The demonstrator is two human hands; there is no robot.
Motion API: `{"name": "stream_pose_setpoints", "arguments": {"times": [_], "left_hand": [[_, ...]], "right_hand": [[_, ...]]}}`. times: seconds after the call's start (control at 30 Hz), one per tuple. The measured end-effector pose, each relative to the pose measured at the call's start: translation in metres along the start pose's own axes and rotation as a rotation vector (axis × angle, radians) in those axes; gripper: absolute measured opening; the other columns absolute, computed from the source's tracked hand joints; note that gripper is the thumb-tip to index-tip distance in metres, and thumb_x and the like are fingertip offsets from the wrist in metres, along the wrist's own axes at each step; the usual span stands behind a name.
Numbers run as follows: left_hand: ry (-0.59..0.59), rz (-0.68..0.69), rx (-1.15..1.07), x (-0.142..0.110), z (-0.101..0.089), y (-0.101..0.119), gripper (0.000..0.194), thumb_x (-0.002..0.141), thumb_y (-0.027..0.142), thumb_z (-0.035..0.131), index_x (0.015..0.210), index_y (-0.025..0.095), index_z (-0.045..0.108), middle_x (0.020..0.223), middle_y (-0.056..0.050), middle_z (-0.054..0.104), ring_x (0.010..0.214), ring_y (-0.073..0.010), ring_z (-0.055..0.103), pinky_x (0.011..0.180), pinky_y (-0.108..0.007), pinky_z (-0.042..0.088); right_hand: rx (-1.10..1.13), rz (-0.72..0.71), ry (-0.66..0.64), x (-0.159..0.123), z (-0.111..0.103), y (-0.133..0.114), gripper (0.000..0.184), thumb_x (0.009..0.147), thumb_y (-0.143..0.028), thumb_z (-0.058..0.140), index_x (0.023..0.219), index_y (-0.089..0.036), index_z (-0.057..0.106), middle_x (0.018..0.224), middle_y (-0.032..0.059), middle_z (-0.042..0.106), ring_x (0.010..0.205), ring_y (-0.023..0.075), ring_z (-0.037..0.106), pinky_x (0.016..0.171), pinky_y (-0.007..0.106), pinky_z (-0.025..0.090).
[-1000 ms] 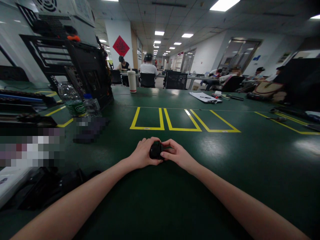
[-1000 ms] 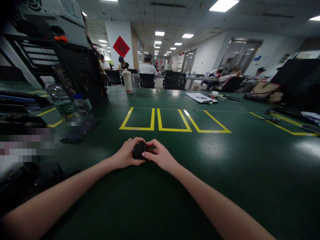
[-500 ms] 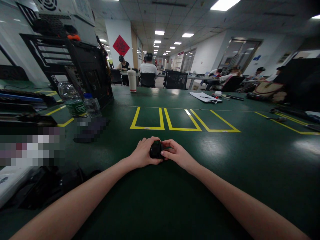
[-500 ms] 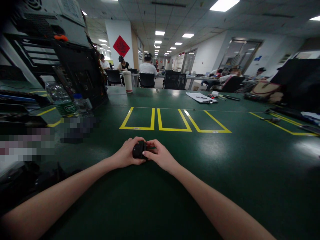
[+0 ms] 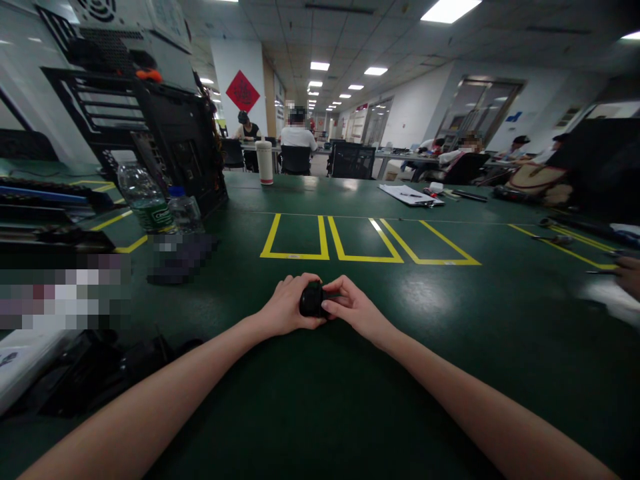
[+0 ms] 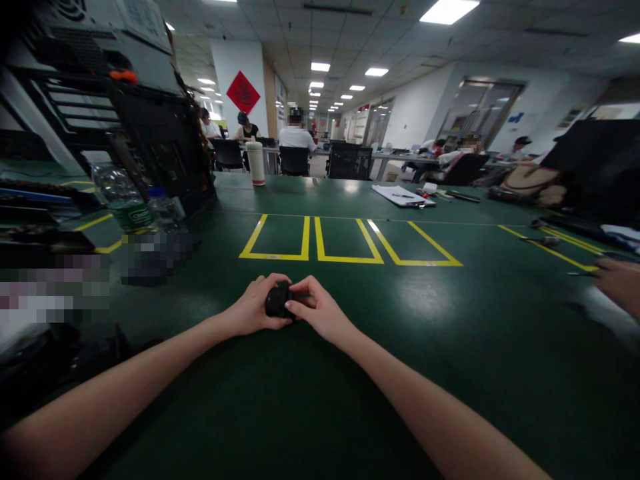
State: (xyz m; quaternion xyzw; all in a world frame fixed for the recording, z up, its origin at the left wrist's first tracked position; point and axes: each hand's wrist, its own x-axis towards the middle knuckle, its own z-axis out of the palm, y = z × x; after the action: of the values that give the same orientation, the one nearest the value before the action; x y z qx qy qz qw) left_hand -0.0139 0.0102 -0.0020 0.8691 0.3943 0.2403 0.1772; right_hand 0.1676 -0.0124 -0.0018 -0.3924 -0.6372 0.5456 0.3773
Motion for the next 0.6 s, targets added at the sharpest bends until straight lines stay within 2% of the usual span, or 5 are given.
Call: {"name": "stream_pose_setpoints", "arguments": {"times": [0.13, 0.27, 0.43, 0.6], "left_hand": [[-0.017, 0.010, -0.010, -0.0002, -0.0030, 0.0024, 0.057, 0.062, 0.038, 0.065, 0.110, 0.025, 0.037, 0.102, -0.004, 0.049, 0.084, -0.0222, 0.047, 0.072, -0.035, 0.038], [-0.021, 0.021, 0.005, 0.0000, -0.0042, 0.0037, 0.056, 0.063, 0.038, 0.064, 0.110, 0.023, 0.037, 0.101, -0.005, 0.049, 0.083, -0.0222, 0.047, 0.071, -0.035, 0.037], [-0.005, 0.028, 0.001, -0.0004, -0.0024, 0.0015, 0.058, 0.063, 0.039, 0.065, 0.111, 0.024, 0.036, 0.100, -0.005, 0.048, 0.084, -0.0218, 0.046, 0.071, -0.035, 0.037], [-0.011, 0.027, -0.002, -0.0004, -0.0011, 0.0000, 0.058, 0.063, 0.038, 0.065, 0.110, 0.024, 0.036, 0.100, -0.004, 0.048, 0.083, -0.0213, 0.046, 0.070, -0.034, 0.038]], "right_hand": [[-0.018, 0.030, -0.028, 0.0003, -0.0023, -0.0003, 0.026, 0.073, -0.024, 0.057, 0.097, -0.021, 0.045, 0.103, 0.0038, 0.050, 0.091, 0.0171, 0.054, 0.074, 0.034, 0.048], [0.024, -0.010, -0.078, -0.0019, -0.0042, -0.0015, 0.033, 0.068, -0.018, 0.063, 0.095, -0.022, 0.044, 0.108, 0.0021, 0.049, 0.101, 0.0178, 0.051, 0.085, 0.037, 0.044], [0.025, -0.005, -0.038, -0.0016, -0.0017, -0.0017, 0.020, 0.075, -0.026, 0.056, 0.090, -0.022, 0.045, 0.099, 0.0018, 0.051, 0.090, 0.0162, 0.055, 0.073, 0.033, 0.048], [-0.017, 0.020, 0.011, 0.0020, -0.0008, 0.0027, 0.024, 0.074, -0.027, 0.057, 0.094, -0.022, 0.046, 0.100, 0.0023, 0.051, 0.088, 0.0165, 0.055, 0.068, 0.030, 0.048]]}}
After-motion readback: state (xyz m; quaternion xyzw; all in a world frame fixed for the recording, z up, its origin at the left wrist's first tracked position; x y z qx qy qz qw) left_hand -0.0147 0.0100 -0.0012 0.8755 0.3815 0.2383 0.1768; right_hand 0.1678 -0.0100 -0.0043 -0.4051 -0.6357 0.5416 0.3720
